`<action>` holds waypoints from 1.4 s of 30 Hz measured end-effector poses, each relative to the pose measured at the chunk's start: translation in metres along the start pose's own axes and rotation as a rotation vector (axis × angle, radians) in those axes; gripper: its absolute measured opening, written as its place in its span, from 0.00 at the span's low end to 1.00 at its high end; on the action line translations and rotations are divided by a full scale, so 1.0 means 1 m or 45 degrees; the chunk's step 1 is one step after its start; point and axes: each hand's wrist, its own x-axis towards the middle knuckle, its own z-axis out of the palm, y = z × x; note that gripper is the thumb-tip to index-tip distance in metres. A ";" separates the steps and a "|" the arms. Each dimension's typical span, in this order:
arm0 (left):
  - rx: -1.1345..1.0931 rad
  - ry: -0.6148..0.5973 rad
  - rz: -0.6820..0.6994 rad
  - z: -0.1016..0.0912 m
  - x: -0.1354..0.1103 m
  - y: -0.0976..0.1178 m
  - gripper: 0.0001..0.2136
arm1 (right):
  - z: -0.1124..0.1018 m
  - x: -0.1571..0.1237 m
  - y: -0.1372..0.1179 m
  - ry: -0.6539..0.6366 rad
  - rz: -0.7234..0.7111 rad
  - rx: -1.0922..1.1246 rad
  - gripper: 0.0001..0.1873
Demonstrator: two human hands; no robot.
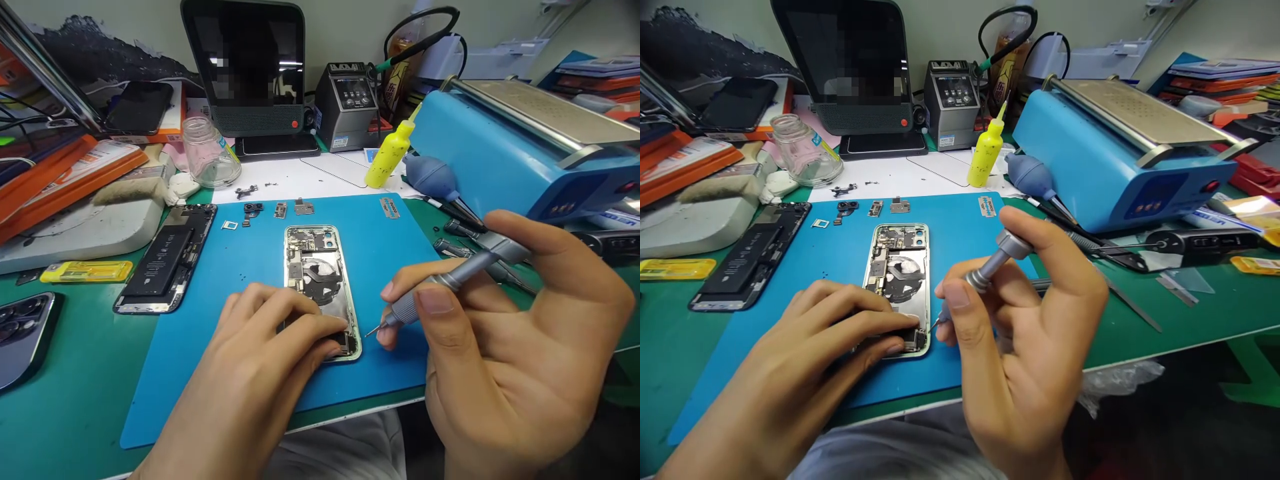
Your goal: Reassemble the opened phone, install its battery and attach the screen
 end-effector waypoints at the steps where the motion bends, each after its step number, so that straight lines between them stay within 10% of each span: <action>1: -0.002 0.013 -0.022 0.001 0.000 0.001 0.10 | 0.000 0.000 0.000 0.000 -0.006 -0.004 0.31; 13: 0.056 0.031 0.020 -0.004 0.001 0.003 0.14 | 0.001 -0.002 -0.005 0.027 0.016 -0.058 0.31; 27: 0.453 -0.069 0.488 -0.012 -0.013 -0.009 0.17 | 0.003 0.000 -0.006 0.059 0.070 -0.128 0.27; 42: 0.308 -0.065 0.449 -0.017 -0.025 -0.016 0.25 | 0.003 0.005 -0.006 -0.112 -0.017 -0.267 0.19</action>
